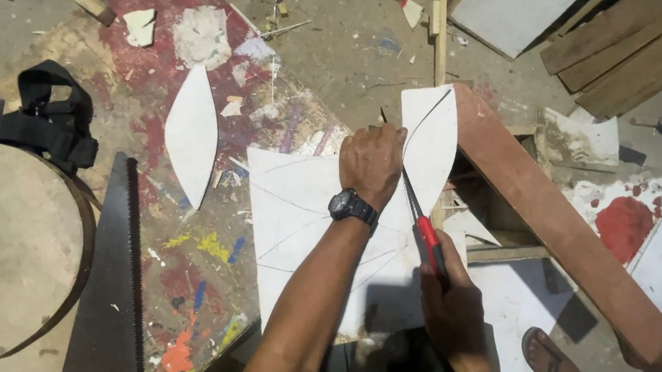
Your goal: A person uses a utility knife to carefully cut a leaf-shaped piece out of a white foam board on a workshop floor.
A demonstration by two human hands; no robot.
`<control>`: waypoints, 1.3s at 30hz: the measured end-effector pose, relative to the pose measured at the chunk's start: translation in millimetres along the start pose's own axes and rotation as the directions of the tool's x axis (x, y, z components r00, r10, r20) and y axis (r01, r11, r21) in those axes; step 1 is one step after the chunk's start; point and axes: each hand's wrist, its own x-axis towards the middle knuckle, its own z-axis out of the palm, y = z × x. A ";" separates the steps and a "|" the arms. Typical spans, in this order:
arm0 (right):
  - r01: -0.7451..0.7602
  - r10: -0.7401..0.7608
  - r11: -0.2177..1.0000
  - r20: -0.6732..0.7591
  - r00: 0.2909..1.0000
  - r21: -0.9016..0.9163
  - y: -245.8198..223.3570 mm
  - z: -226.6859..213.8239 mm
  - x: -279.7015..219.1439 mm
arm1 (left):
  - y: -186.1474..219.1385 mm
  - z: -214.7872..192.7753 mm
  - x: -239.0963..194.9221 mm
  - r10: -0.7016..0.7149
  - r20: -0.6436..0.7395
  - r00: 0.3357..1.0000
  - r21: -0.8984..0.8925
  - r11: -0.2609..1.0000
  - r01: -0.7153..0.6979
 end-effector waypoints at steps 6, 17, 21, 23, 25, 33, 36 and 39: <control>-0.215 0.223 0.968 0.052 0.973 -0.131 -24.3 -15.9 -18.1 | -1.4 7.8 -1.3 -0.024 0.017 1.000 -0.015 1.000 0.024; -0.148 0.127 0.970 -0.114 0.985 -0.194 74.0 -44.2 -90.1 | -1.4 -0.2 1.4 0.011 0.012 1.000 -0.011 1.000 -0.011; -0.438 0.441 0.852 0.058 0.895 0.287 84.6 -42.5 -86.3 | -0.4 -0.3 -1.7 0.006 -0.007 1.000 -0.030 1.000 -0.006; -0.372 0.380 0.883 0.028 0.924 0.285 6.2 -36.3 -72.8 | 0.3 1.9 -3.6 0.014 0.001 1.000 -0.011 1.000 -0.014; -0.282 0.290 0.919 0.011 0.957 0.277 -30.1 -29.4 -45.5 | -1.8 1.1 -0.4 0.010 -0.016 1.000 0.026 1.000 -0.009; -0.127 0.136 0.983 0.057 0.989 -0.131 2.1 -11.6 -15.2 | -2.5 4.8 -1.7 0.014 -0.032 0.999 -0.019 1.000 -0.014; 0.454 -0.492 0.632 0.127 0.861 -0.628 16.6 -32.2 -72.3 | -1.8 0.7 0.1 0.016 0.001 1.000 0.006 1.000 -0.016; -0.407 0.406 0.905 -0.030 0.913 -0.121 -5.2 -42.9 -77.9 | -1.2 1.3 -0.5 0.006 0.016 1.000 0.002 1.000 -0.006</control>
